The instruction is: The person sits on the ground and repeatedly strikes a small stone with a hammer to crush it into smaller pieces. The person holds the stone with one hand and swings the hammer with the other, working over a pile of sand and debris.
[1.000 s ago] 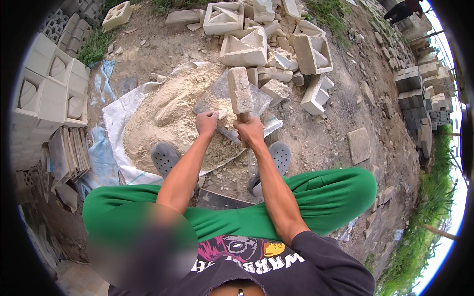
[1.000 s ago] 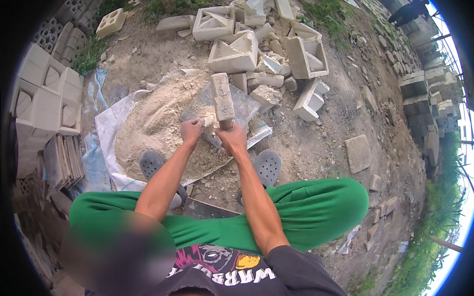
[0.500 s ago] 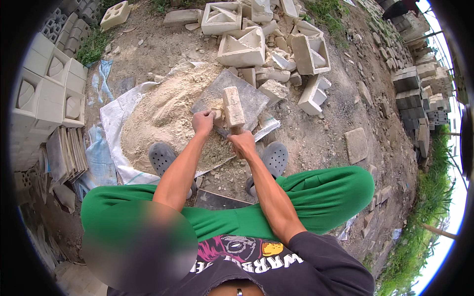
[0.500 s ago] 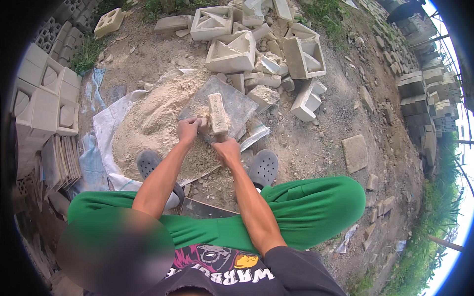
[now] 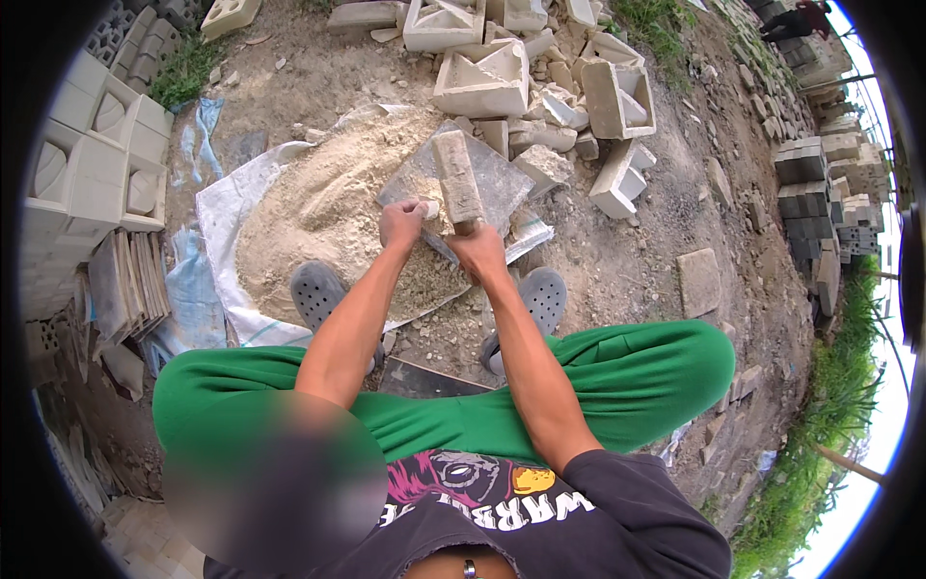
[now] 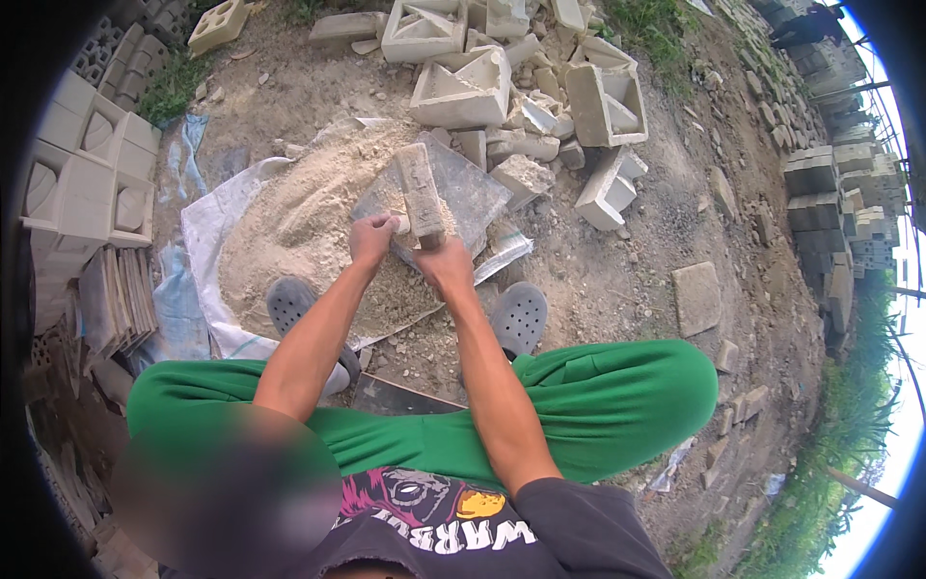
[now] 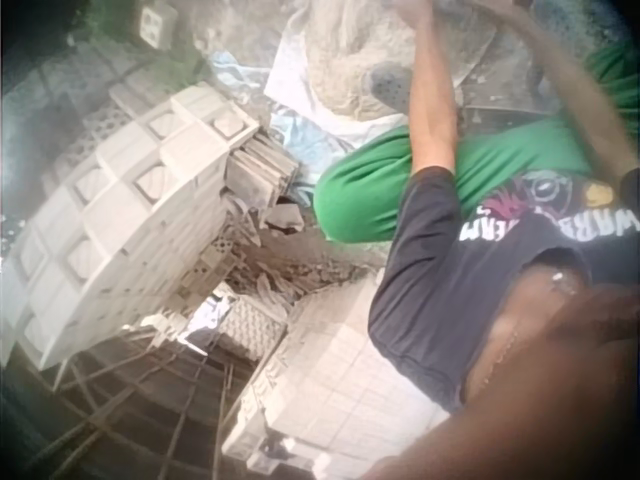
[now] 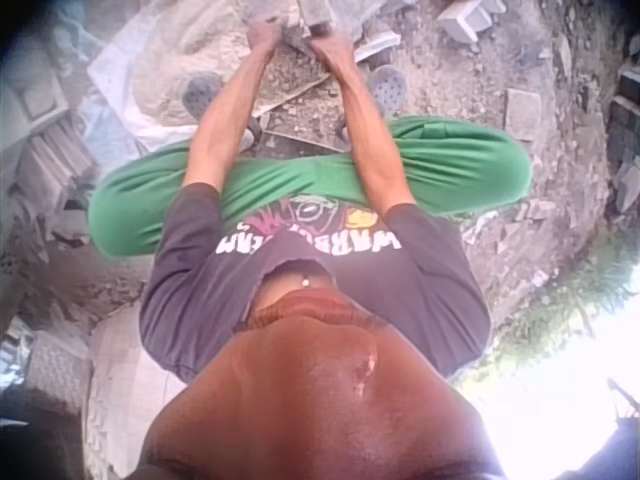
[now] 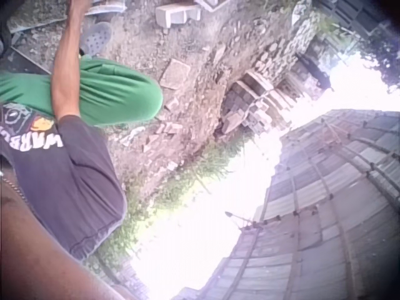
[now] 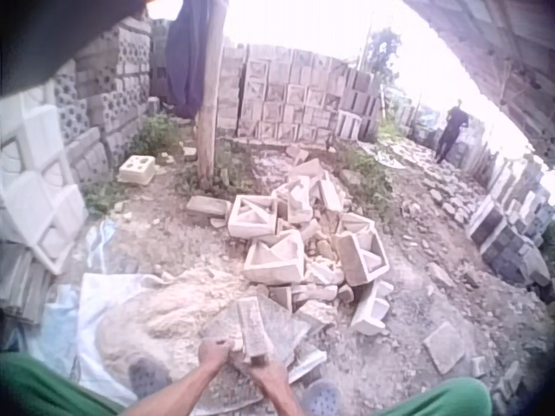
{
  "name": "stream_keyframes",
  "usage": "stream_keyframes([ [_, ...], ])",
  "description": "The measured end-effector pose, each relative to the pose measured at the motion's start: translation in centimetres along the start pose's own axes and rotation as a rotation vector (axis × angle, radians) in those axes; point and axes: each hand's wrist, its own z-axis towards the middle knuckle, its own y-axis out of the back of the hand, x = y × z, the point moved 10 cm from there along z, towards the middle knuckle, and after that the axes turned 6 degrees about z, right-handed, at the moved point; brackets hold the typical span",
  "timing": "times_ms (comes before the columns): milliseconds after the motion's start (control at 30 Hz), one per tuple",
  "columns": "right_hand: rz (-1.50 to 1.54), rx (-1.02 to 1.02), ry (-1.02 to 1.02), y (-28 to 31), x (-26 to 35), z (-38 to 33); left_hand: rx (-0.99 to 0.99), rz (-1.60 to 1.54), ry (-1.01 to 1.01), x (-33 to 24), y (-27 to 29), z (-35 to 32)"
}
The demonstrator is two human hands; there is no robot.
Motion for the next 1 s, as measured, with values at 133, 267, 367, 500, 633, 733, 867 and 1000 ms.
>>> stream_keyframes([
  [133, -0.286, 0.028, -0.079, 0.0, -4.0, 2.1, 0.004, 0.001, -0.01, -0.7, 0.1, 0.8],
  [267, -0.069, 0.065, -0.001, 1.6, 1.9, 0.1, -0.02, -0.013, -0.019, 1.3, -0.2, 1.1],
  [367, 0.064, 0.043, 0.142, 3.5, 7.7, -1.7, -0.016, -0.07, -0.079, 2.2, -0.6, 1.8],
  [500, 0.056, -0.08, 0.361, 3.8, 8.6, -1.1, 0.018, -0.052, -0.004, 1.3, -0.3, 1.2],
  [633, -0.149, -0.037, 0.151, -0.9, -1.5, 1.4, -0.018, -0.035, 0.013, 0.4, 0.5, 0.6],
  [733, -0.332, 0.012, 0.04, -2.2, -5.7, 1.6, 0.002, -0.091, 0.014, 0.8, 0.7, 0.9],
  [867, 0.051, 0.116, -0.091, -1.9, -5.4, 1.1, 0.015, -0.054, 0.066, 0.8, 1.0, 0.8],
  [1000, 0.228, 0.049, -0.172, 0.7, -5.3, 0.2, 0.016, 0.009, 0.032, 0.6, 0.9, 1.1],
])
